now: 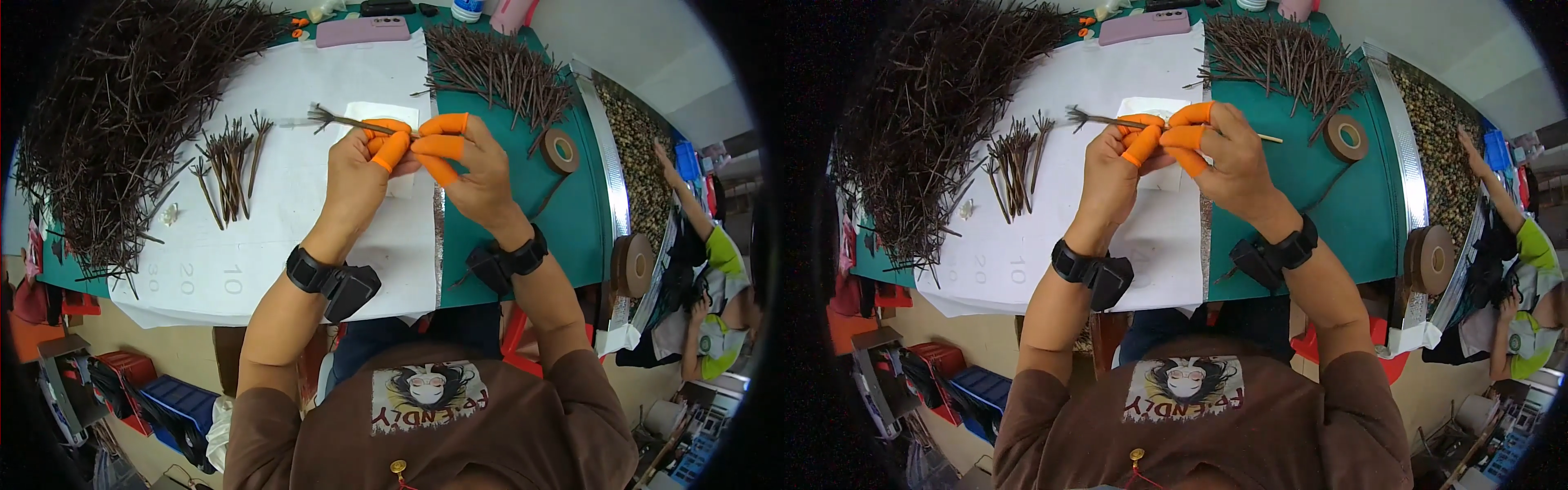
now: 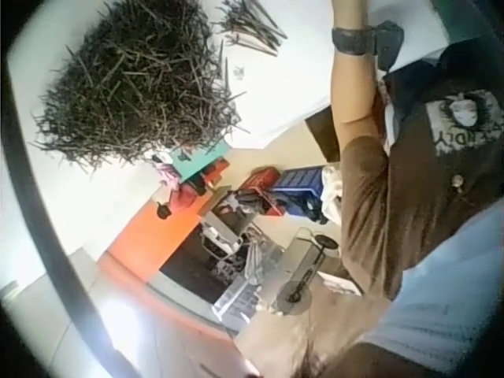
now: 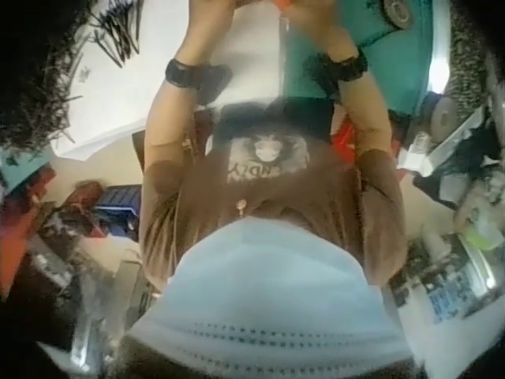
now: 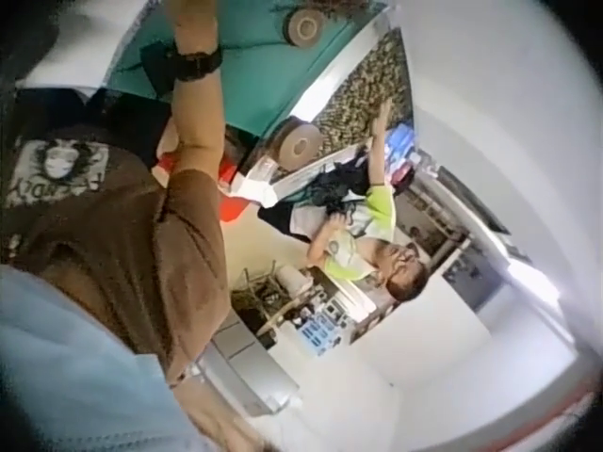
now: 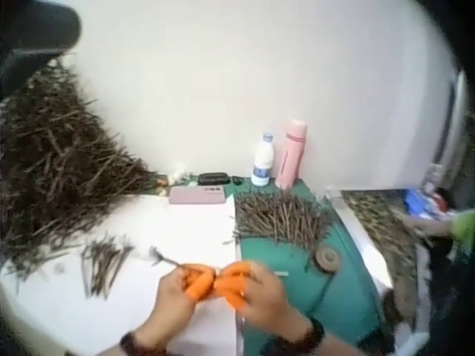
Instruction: The person applies a white substance to a wooden stick and then wraps brown tape around the junction of the stick and a small branch. They repeat this process by picking up another branch and stick assembly to tape them together.
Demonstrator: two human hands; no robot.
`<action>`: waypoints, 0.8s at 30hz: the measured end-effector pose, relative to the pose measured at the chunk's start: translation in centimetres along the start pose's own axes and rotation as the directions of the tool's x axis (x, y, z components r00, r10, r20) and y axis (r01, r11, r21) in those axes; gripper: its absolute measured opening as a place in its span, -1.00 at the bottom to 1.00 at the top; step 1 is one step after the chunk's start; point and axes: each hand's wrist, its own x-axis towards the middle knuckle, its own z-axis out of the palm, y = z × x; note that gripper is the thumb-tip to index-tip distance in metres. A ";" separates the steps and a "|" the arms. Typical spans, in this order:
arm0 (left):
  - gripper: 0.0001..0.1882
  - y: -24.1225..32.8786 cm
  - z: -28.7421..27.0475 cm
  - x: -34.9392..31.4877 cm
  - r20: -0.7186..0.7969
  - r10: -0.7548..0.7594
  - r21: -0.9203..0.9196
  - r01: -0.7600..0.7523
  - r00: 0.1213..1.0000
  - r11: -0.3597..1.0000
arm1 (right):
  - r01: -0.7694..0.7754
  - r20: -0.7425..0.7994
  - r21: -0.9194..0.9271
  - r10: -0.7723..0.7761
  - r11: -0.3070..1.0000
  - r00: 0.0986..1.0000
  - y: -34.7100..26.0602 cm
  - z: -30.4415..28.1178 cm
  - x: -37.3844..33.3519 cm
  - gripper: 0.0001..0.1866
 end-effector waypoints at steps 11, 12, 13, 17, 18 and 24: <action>-0.82 0.0 -1.8 1.3 -0.035 0.015 -0.110 -0.018 0.999 0.994 | -0.168 0.159 -0.391 0.246 0.905 0.956 5.4 0.0 -1.5 -0.79; -0.81 0.1 -2.0 1.4 -0.034 0.032 -0.099 -0.035 0.999 0.995 | -0.131 0.161 -0.392 0.208 0.911 0.965 5.7 0.1 -1.6 -0.80; -0.81 0.0 -2.2 1.6 -0.040 0.033 -0.102 -0.037 0.999 0.994 | -0.094 0.162 -0.393 0.169 0.915 0.972 6.0 0.2 -1.7 -0.80; -0.80 -0.2 -3.5 2.5 -0.114 0.059 -0.128 -0.074 0.992 0.989 | -0.149 0.127 -0.347 0.204 0.926 0.971 6.0 -0.1 -1.5 -0.81; -0.80 -0.1 -3.9 2.7 -0.136 0.080 -0.113 -0.096 0.987 0.989 | -0.199 0.107 -0.326 0.245 0.924 0.964 5.9 -0.3 -1.4 -0.81; -0.78 -0.1 -4.3 3.0 -0.180 0.106 -0.038 -0.115 0.978 0.993 | -0.276 -0.013 -0.107 0.276 0.955 0.961 4.9 -0.9 -0.8 -0.77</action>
